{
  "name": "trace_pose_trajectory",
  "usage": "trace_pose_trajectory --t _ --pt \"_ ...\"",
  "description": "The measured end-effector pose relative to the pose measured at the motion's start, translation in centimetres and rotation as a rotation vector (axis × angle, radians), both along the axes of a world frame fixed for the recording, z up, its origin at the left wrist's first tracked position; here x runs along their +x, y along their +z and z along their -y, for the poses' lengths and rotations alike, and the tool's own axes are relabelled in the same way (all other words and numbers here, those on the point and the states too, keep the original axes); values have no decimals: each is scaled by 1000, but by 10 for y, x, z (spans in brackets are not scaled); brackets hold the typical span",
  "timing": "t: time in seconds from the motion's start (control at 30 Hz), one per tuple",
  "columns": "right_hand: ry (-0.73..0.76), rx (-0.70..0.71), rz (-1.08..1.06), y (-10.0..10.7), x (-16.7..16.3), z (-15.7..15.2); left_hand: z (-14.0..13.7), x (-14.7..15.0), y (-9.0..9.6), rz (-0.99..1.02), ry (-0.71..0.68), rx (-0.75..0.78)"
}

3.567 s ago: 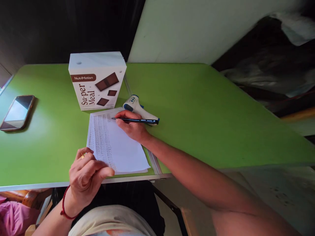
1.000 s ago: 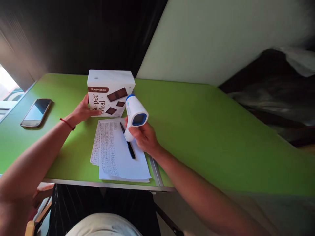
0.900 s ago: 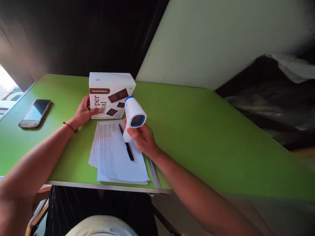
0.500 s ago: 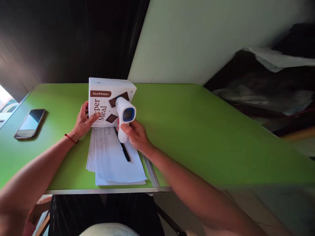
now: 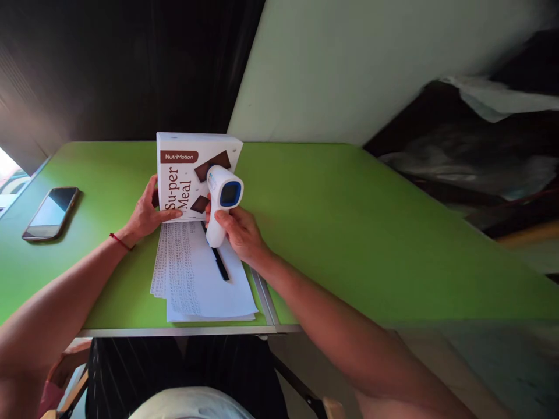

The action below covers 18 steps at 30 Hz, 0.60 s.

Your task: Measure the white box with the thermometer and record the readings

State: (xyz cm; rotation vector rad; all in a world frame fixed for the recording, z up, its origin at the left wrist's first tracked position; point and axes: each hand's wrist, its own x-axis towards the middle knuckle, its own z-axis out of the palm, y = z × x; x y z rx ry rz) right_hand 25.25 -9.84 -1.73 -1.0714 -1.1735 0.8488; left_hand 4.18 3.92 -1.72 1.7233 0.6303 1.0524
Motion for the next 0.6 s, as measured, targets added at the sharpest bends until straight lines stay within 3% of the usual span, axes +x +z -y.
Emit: trace_pose_trajectory --t 0.6 --pt "-2 20 79 6 1 7 0 -4 5 -7 -118 -4"
